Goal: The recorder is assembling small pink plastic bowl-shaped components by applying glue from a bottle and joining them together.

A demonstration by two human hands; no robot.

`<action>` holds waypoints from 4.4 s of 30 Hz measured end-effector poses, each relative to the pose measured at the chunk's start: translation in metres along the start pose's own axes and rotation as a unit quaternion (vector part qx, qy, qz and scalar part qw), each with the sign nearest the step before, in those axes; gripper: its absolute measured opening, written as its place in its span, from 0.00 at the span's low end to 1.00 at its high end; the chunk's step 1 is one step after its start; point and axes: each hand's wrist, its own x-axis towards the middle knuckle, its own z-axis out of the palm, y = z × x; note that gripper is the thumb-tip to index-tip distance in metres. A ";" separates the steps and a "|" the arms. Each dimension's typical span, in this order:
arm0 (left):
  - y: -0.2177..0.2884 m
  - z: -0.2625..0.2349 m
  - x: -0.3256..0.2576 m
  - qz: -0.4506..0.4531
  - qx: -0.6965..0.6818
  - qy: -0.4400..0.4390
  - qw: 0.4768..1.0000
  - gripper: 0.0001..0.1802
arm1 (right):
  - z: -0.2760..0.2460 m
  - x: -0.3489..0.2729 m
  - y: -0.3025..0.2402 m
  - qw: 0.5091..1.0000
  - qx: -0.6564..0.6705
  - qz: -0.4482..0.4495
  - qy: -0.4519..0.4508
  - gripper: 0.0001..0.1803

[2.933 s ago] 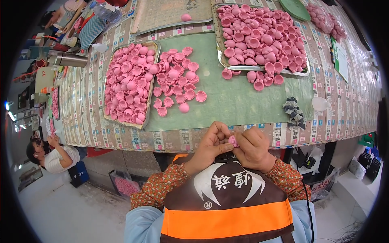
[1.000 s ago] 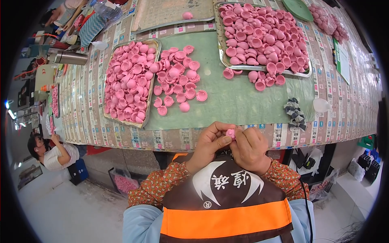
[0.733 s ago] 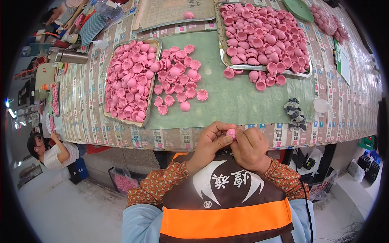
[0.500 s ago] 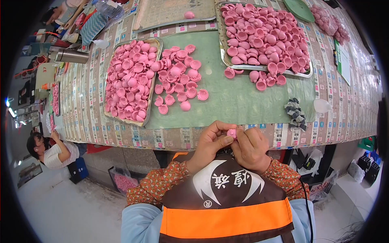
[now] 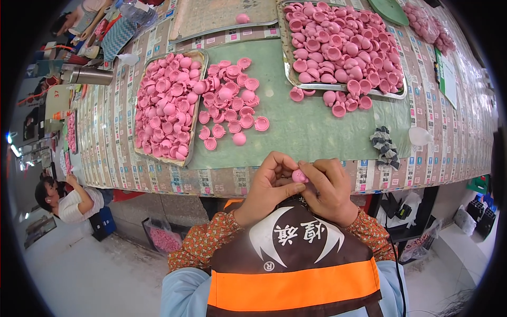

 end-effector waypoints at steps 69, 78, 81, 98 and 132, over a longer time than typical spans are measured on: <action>0.001 0.003 0.004 -0.060 -0.201 -0.004 0.978 0.20 | -0.006 0.015 -0.008 0.996 0.057 0.068 0.000 0.30; 0.005 0.001 0.005 -0.096 -0.255 0.042 0.961 0.19 | -0.004 0.016 -0.005 0.982 0.157 0.091 0.046 0.17; 0.002 -0.002 0.003 -0.100 -0.269 0.033 0.957 0.21 | -0.004 0.013 0.000 0.975 0.167 0.137 0.055 0.07; 0.004 -0.001 0.002 -0.144 -0.331 0.062 0.930 0.25 | 0.001 -0.002 0.013 0.949 0.192 0.242 0.059 0.15; 0.003 0.000 0.002 -0.122 -0.276 0.063 0.951 0.26 | -0.064 -0.001 0.051 0.881 -0.406 0.215 0.113 0.18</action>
